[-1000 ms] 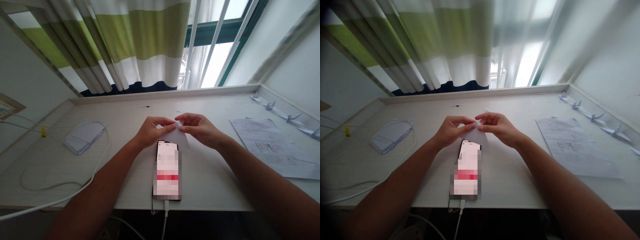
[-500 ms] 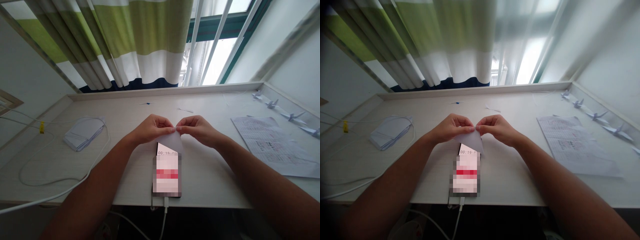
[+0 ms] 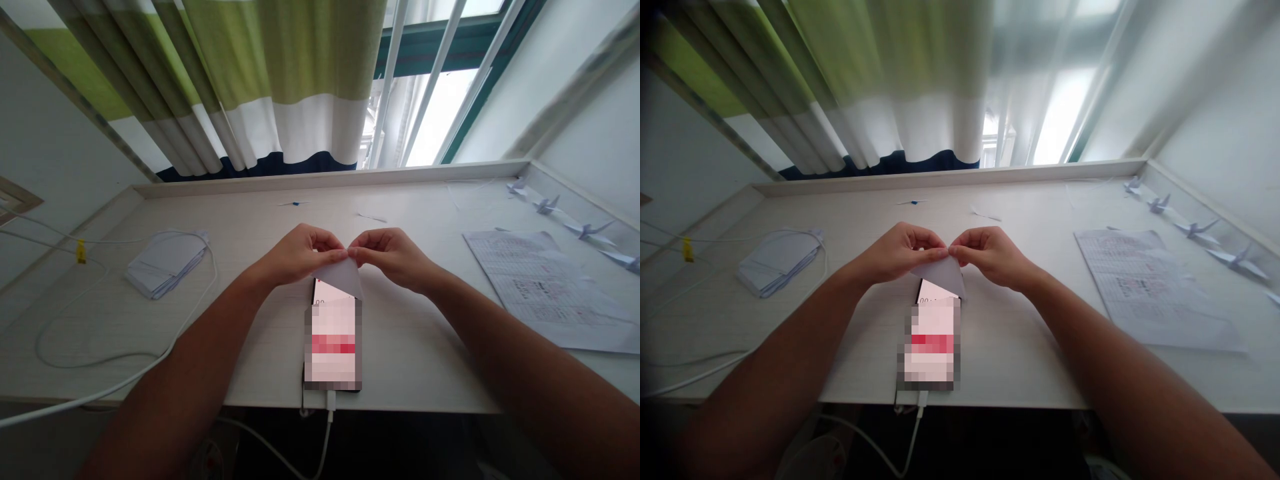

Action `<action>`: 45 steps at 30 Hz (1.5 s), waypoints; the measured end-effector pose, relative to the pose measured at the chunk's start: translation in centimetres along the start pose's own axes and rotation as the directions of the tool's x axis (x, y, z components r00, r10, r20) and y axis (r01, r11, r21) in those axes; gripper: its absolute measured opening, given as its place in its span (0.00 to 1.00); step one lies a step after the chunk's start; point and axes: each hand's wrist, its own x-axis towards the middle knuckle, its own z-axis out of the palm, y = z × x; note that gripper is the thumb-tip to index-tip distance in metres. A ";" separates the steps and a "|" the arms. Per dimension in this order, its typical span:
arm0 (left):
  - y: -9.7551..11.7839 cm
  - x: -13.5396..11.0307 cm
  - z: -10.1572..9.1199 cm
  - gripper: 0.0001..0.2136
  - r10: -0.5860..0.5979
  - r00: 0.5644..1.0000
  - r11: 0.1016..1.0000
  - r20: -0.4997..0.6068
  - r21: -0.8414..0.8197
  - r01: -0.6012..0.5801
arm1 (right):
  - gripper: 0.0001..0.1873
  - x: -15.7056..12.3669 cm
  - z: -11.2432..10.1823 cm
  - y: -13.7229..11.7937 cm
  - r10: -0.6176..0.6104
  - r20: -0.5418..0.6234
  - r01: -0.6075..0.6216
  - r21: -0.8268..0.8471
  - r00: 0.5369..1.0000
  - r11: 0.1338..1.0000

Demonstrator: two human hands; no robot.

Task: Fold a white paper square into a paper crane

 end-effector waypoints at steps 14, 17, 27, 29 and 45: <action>-0.3 0.3 0.3 0.14 0.145 0.984 0.989 -0.100 -0.001 -0.146 | 0.13 0.1 0.5 0.1 -0.066 -0.045 0.073 0.170 0.997 0.983; -0.1 0.2 0.2 0.14 0.160 0.981 0.987 -0.113 0.015 -0.159 | 0.14 0.1 0.2 0.1 -0.041 -0.027 0.047 0.259 0.999 0.965; -0.2 0.0 -0.3 0.17 0.025 0.999 0.988 -0.031 -0.151 -0.030 | 0.16 -0.2 0.0 0.2 -0.019 0.029 0.013 0.184 0.999 0.983; -0.2 0.1 -0.6 0.20 -0.007 0.999 0.970 -0.045 -0.242 -0.004 | 0.17 -0.2 0.1 0.1 -0.038 -0.010 0.039 0.183 0.999 0.982; -0.4 0.5 2.5 0.23 0.037 0.975 0.710 -0.220 -0.681 -0.181 | 0.19 -0.2 0.2 -0.5 -0.136 -0.256 0.197 0.230 0.957 0.953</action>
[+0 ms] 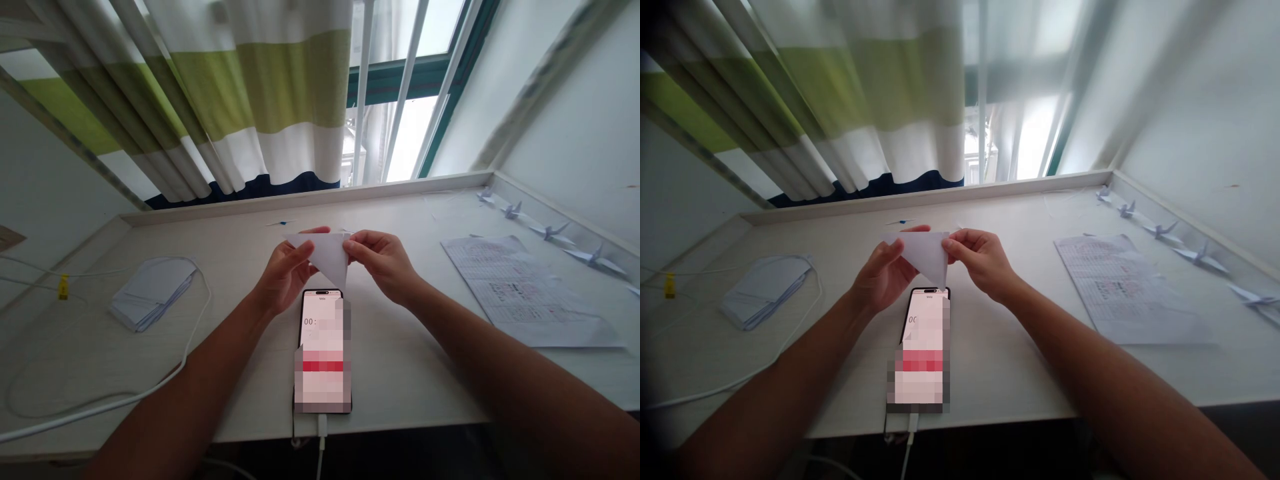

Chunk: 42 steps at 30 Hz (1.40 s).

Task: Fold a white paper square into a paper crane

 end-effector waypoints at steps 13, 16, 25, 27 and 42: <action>-1.7 -0.4 2.4 0.15 0.076 0.951 0.995 -0.300 0.080 -0.054 | 0.19 -0.6 1.2 0.1 -0.045 -0.048 0.042 -0.053 0.998 0.998; -1.6 -0.4 2.2 0.15 0.079 0.955 0.995 -0.287 0.082 -0.058 | 0.17 -0.6 1.1 -0.1 -0.048 -0.029 0.046 -0.046 0.998 0.998; -1.8 -0.4 1.9 0.16 0.073 0.959 0.993 -0.274 0.114 -0.043 | 0.19 -0.5 0.9 0.2 -0.052 -0.004 0.051 -0.095 0.999 0.994; -1.8 -0.3 1.8 0.16 0.086 0.960 0.990 -0.266 0.134 -0.051 | 0.19 -0.6 0.8 0.3 -0.067 0.001 0.067 -0.114 0.998 0.991; -2.6 -0.2 2.5 0.15 0.222 0.911 0.970 -0.348 0.174 -0.170 | 0.21 -0.6 2.0 0.7 -0.106 -0.096 0.097 -0.094 0.990 0.991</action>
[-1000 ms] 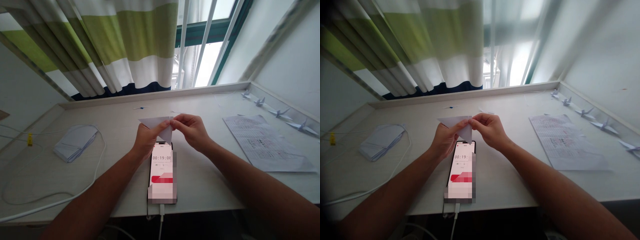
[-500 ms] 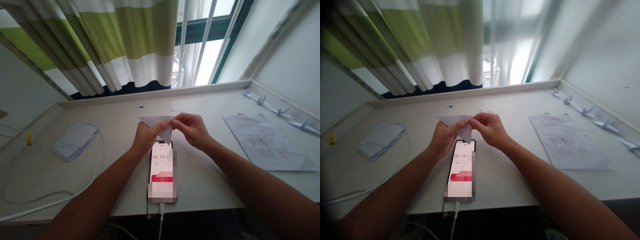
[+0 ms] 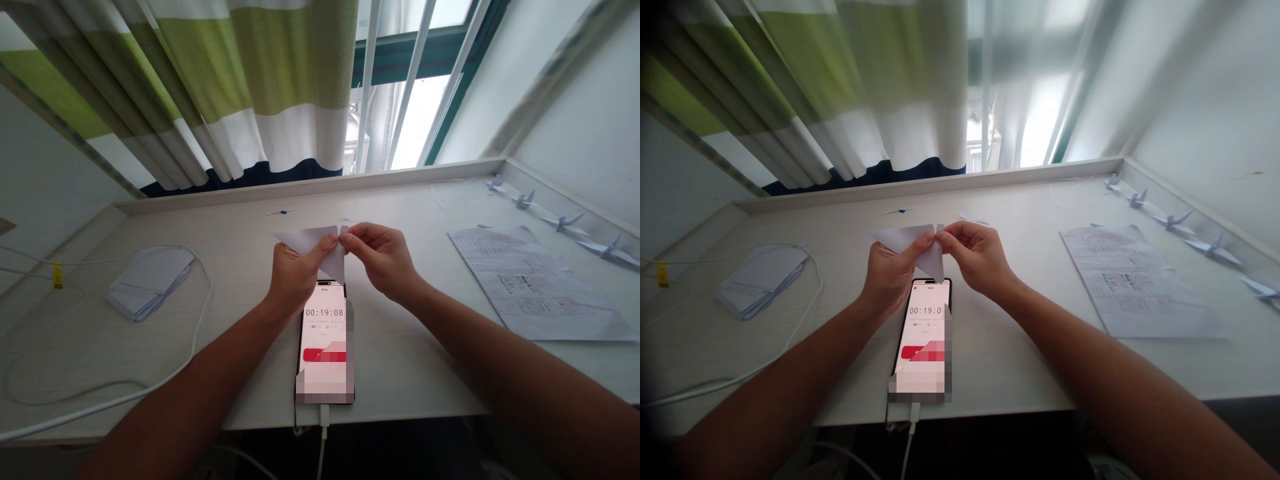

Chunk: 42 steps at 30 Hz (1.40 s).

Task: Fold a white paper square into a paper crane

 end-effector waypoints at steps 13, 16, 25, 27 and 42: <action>-0.4 0.1 -0.6 0.17 -0.028 0.999 0.998 0.020 0.048 0.027 | 0.17 0.3 -0.8 -0.3 0.100 0.100 -0.109 0.087 0.990 0.990; -0.3 -0.1 -0.7 0.16 -0.034 0.998 0.999 0.058 0.043 0.032 | 0.18 0.3 -0.9 -0.1 0.088 0.101 -0.097 0.092 0.991 0.991; -0.3 0.0 -0.6 0.16 0.003 0.999 0.997 0.054 0.075 -0.007 | 0.21 0.3 -0.6 0.2 0.072 0.077 -0.077 0.062 0.994 0.995; -0.5 0.0 -0.5 0.15 0.010 0.998 0.997 0.068 0.080 -0.016 | 0.21 0.3 -0.4 0.3 0.073 0.065 -0.077 0.064 0.995 0.995; -0.7 0.8 -1.0 0.14 0.079 0.996 0.996 0.026 0.032 -0.080 | 0.17 -0.1 0.1 0.0 0.102 0.101 -0.121 0.202 0.990 0.972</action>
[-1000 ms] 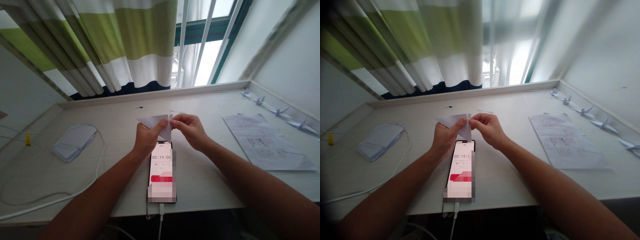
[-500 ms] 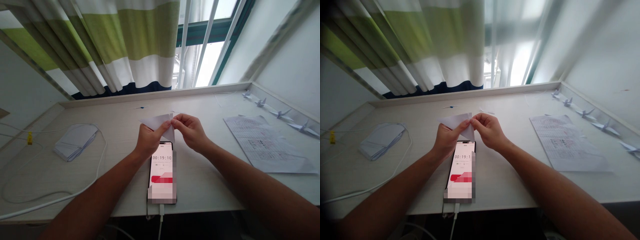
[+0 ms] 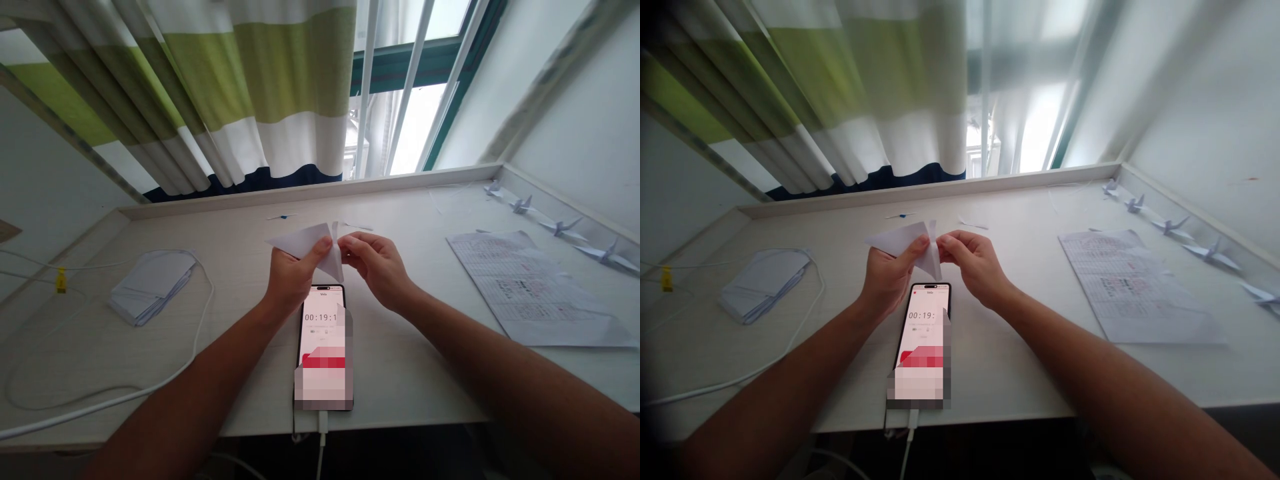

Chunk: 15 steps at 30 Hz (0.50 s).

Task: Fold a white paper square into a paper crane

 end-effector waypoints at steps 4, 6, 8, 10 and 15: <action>0.2 0.0 -0.2 0.15 -0.021 1.000 0.999 0.013 0.031 0.021 | 0.17 0.0 -0.2 -0.2 0.015 0.016 -0.014 -0.043 1.000 0.999; 0.3 -0.1 -0.2 0.15 -0.035 0.999 0.999 0.035 0.031 0.034 | 0.19 -0.1 -0.2 -0.2 -0.001 -0.004 0.001 -0.057 1.000 0.998; 0.5 -0.2 -0.2 0.15 -0.049 0.996 0.999 0.073 0.026 0.047 | 0.19 -0.1 -0.2 -0.3 -0.016 -0.021 0.014 -0.064 1.000 0.998; 0.6 -0.3 -0.2 0.15 -0.049 0.994 0.999 0.099 0.026 0.046 | 0.19 -0.1 -0.2 -0.2 -0.022 -0.027 0.020 -0.068 0.999 0.997; 0.6 -0.3 -0.1 0.14 -0.013 0.996 0.998 0.086 0.056 0.008 | 0.19 -0.2 0.0 0.1 -0.035 -0.060 0.031 -0.074 0.998 0.997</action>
